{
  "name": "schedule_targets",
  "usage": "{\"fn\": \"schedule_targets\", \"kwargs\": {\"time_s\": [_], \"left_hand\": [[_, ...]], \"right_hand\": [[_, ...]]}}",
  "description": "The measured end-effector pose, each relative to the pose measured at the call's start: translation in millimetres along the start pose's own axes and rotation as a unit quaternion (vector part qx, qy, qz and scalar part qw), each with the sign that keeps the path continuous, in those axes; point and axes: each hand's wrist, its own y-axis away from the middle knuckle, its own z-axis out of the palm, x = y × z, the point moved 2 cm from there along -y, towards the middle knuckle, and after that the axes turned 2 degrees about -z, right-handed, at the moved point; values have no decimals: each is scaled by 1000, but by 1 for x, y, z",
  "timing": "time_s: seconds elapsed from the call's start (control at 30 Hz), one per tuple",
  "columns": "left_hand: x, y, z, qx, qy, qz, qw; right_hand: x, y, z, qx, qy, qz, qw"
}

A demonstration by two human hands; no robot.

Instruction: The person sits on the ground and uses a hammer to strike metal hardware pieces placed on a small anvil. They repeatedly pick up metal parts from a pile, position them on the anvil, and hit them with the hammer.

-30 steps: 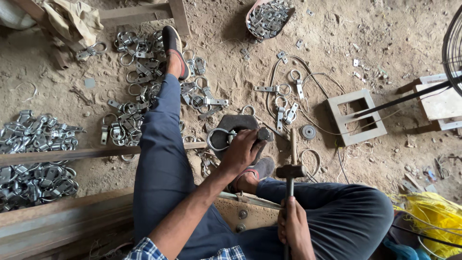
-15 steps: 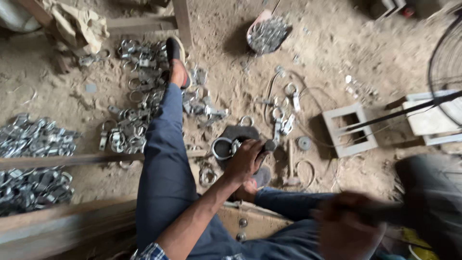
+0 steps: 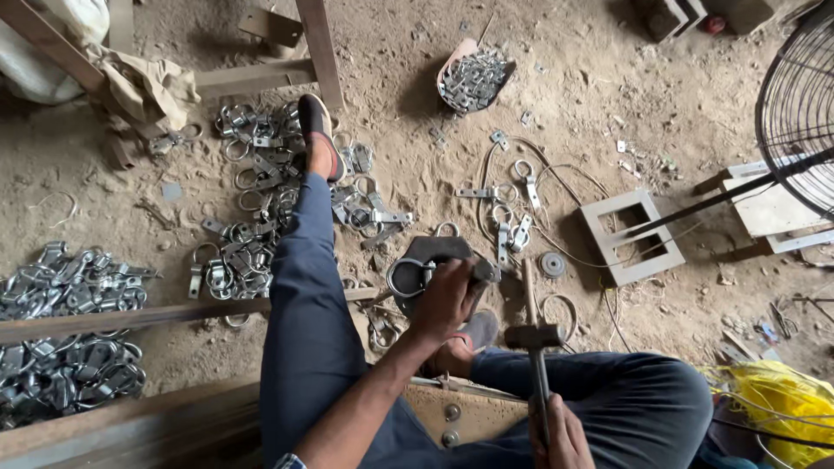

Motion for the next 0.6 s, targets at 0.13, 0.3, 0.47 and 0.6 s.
{"fn": "schedule_targets", "kwargs": {"time_s": [0.13,0.3,0.47,0.6], "left_hand": [[5,-1,-9,74,109,74,989],[1,-4,-17,103,143,-5,984],[9,-3,-22,95,113,-2,989],[10,-5,-20,85,101,13,991]], "right_hand": [[29,-3,-1,-15,-270,442,855],[7,-35,-1,-64,-459,380,801],[0,-38,1,-63,-468,411,780],[-4,-37,4,-50,-425,441,789]]}}
